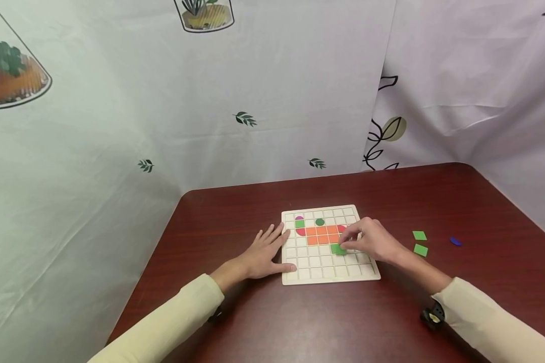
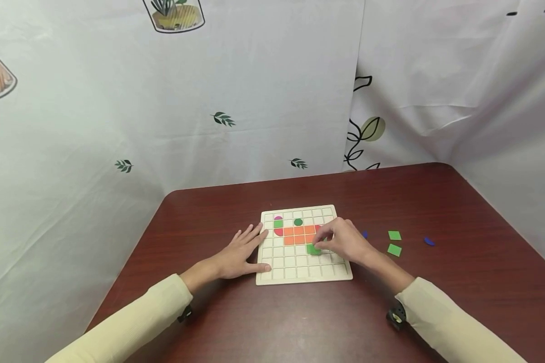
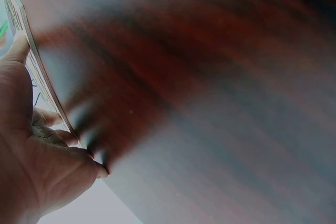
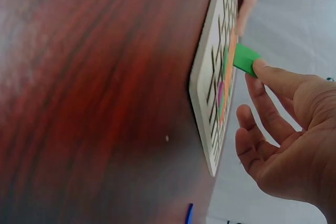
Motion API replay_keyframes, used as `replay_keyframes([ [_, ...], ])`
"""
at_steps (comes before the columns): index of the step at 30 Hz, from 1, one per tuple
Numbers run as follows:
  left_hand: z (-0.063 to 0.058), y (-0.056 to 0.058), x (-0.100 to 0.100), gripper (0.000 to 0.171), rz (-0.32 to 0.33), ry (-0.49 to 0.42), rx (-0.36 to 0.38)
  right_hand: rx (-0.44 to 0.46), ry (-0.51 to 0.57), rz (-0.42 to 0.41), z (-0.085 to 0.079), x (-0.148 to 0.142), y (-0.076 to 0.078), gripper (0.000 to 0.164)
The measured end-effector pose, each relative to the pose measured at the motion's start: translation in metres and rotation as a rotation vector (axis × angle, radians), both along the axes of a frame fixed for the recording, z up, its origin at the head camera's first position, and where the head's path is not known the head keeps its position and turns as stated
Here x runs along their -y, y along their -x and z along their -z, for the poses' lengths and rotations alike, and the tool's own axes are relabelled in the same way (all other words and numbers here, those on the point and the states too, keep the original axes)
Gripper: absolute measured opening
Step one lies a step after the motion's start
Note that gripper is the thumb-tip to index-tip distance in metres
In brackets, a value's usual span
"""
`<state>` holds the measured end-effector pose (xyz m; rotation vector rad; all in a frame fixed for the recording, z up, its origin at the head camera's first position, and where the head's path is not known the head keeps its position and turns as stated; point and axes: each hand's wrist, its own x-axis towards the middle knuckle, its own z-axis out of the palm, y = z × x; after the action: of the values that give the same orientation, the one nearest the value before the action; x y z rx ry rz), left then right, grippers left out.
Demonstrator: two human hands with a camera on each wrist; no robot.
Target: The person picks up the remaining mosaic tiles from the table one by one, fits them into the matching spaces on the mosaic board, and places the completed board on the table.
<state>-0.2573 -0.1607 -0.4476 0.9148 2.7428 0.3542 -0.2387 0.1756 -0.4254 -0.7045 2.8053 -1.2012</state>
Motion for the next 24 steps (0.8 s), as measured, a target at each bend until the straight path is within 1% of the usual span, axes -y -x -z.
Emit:
replay_keyframes([
  [7,0.002,0.001,0.001,0.101,0.003,-0.001,-0.002,-0.004,0.000,-0.016,0.006,0.007,-0.002,0.013],
  [13,0.001,0.001,0.001,0.101,0.003,-0.002,-0.001,-0.011,-0.016,-0.021,0.010,0.011,-0.001,0.011],
  [18,0.000,0.000,0.001,0.102,-0.001,0.001,0.002,-0.034,-0.044,-0.021,0.011,0.012,-0.004,0.009],
  [24,0.001,0.001,0.001,0.102,-0.003,0.003,0.000,-0.076,-0.080,-0.007,0.010,0.015,-0.007,0.013],
])
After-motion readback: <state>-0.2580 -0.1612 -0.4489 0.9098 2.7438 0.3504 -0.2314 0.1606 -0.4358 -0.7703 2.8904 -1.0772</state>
